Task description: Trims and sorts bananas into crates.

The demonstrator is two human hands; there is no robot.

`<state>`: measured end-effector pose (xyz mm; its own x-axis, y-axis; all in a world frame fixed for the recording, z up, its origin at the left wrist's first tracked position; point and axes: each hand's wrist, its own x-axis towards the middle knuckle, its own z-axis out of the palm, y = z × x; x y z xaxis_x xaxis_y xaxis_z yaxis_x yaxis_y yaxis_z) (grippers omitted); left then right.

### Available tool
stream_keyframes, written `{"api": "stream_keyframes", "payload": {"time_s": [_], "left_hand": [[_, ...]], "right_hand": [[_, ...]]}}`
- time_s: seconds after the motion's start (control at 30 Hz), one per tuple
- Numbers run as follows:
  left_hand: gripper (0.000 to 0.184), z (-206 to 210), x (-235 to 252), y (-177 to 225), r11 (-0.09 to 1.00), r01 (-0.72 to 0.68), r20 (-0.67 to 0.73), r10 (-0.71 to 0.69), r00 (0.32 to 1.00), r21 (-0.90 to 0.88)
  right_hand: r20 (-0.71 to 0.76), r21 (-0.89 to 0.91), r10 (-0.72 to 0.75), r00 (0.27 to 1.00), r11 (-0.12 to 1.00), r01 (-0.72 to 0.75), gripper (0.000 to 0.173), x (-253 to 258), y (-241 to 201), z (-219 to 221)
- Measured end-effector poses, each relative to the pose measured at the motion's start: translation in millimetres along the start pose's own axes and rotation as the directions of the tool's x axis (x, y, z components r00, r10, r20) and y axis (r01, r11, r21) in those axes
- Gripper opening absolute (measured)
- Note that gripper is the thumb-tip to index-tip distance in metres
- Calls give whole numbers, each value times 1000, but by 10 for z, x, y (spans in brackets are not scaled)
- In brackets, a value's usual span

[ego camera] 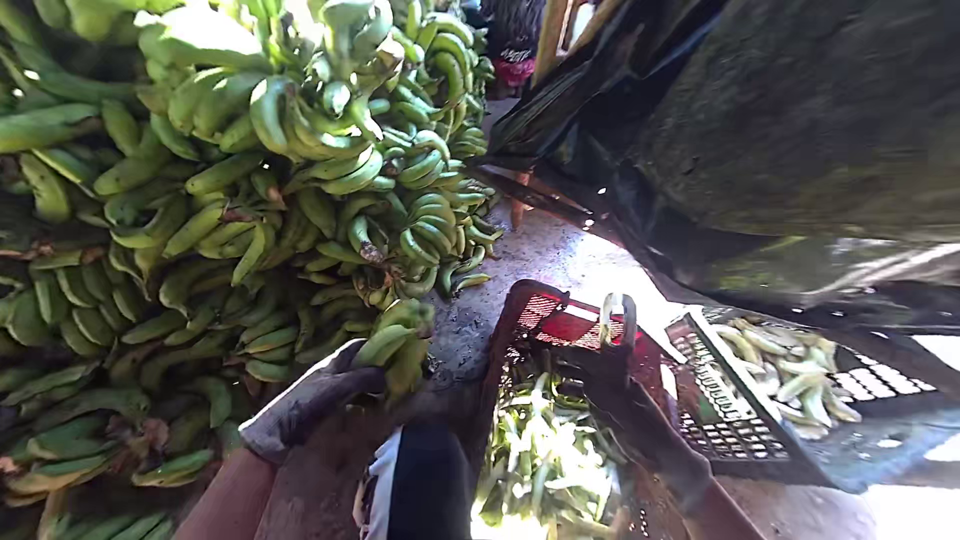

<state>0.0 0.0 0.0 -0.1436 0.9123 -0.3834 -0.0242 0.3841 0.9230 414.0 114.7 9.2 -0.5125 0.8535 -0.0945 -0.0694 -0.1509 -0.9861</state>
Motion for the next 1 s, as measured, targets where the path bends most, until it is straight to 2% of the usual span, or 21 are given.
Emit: {"api": "stream_keyframes", "payload": {"time_s": [0.03, 0.1, 0.13, 0.2, 0.27, 0.3, 0.33, 0.37, 0.4, 0.47, 0.53, 0.6, 0.7, 0.73, 0.8, 0.83, 0.9, 0.93, 0.97, 1.0], "left_hand": [[60, 184, -24, 306, 999, -24, 147, 28, 989, -28], [52, 568, -16, 797, 996, -45, 428, 71, 901, -72], [49, 785, -10, 976, 994, -60, 512, 96, 854, -87], [43, 1207, 58, 1179, 986, -76, 621, 151, 769, -146], [36, 1659, 127, 1274, 986, -96, 654, 161, 739, -134], [35, 1897, 131, 1326, 986, -155, 647, 152, 747, -52], [39, 2094, 168, 1329, 968, -245, 634, 154, 758, 58], [45, 2256, 214, 1288, 909, -366, 615, 175, 769, 199], [51, 2379, 266, 1213, 807, -488, 596, 221, 772, 333], [54, 2505, 412, 983, 662, -614, 555, 343, 758, 429], [50, 2511, 553, 863, 608, -653, 520, 416, 746, 451], [47, 2470, 602, 844, 589, -636, 522, 382, 763, 499], [45, 2483, 675, 775, 562, -651, 587, 325, 742, 511], [45, 2489, 696, 744, 553, -655, 597, 317, 737, 515], [47, 2459, 744, 729, 535, -612, 546, 301, 782, 582], [48, 2422, 764, 755, 507, -547, 463, 293, 836, 666], [48, 2270, 863, 884, 488, -285, 181, 249, 951, 825], [47, 2122, 999, 877, 523, -187, 57, 255, 965, 832], [49, 1978, 1125, 853, 581, -118, -28, 236, 971, 805], [53, 1872, 1209, 806, 662, -75, -59, 177, 982, 746]], "right_hand": [[33, 47, -91, 995, 995, 90, 73, -1, -59, -37], [123, 203, -320, 939, 935, 291, 75, 4, -169, -156], [134, 263, -405, 904, 894, 362, 74, -17, -267, -193], [90, 392, -512, 854, 807, 442, 59, -138, -519, -215], [95, 522, -597, 796, 711, 471, 40, -246, -601, -281], [139, 519, -607, 783, 718, 464, 36, -296, -578, -358], [188, 434, -586, 788, 770, 468, 34, -359, -558, -438], [222, 305, -544, 809, 827, 473, 37, -432, -546, -501], [260, 174, -487, 834, 873, 456, 43, -514, -578, -532], [336, 31, -316, 887, 945, 325, 56, -674, -695, -542], [424, 11, -166, 890, 984, 178, 60, -787, -815, -533], [465, -36, -83, 882, 993, 112, 49, -853, -908, -437], [413, -173, -82, 907, 971, 166, 32, -834, -764, -342], [401, -117, -133, 906, 974, 194, 28, -813, -653, -322], [371, 10, -204, 906, 976, 215, 29, -784, -508, -258], [366, 28, -207, 907, 977, 211, 31, -794, -471, -208], [368, -9, -126, 921, 990, 139, 34, -873, -409, -52], [370, -120, -17, 929, 991, 66, 32, -927, -393, 24], [337, -320, 163, 927, 946, -50, 33, -948, -399, 59], [279, -529, 317, 906, 838, -130, 36, -936, -402, 46]]}}
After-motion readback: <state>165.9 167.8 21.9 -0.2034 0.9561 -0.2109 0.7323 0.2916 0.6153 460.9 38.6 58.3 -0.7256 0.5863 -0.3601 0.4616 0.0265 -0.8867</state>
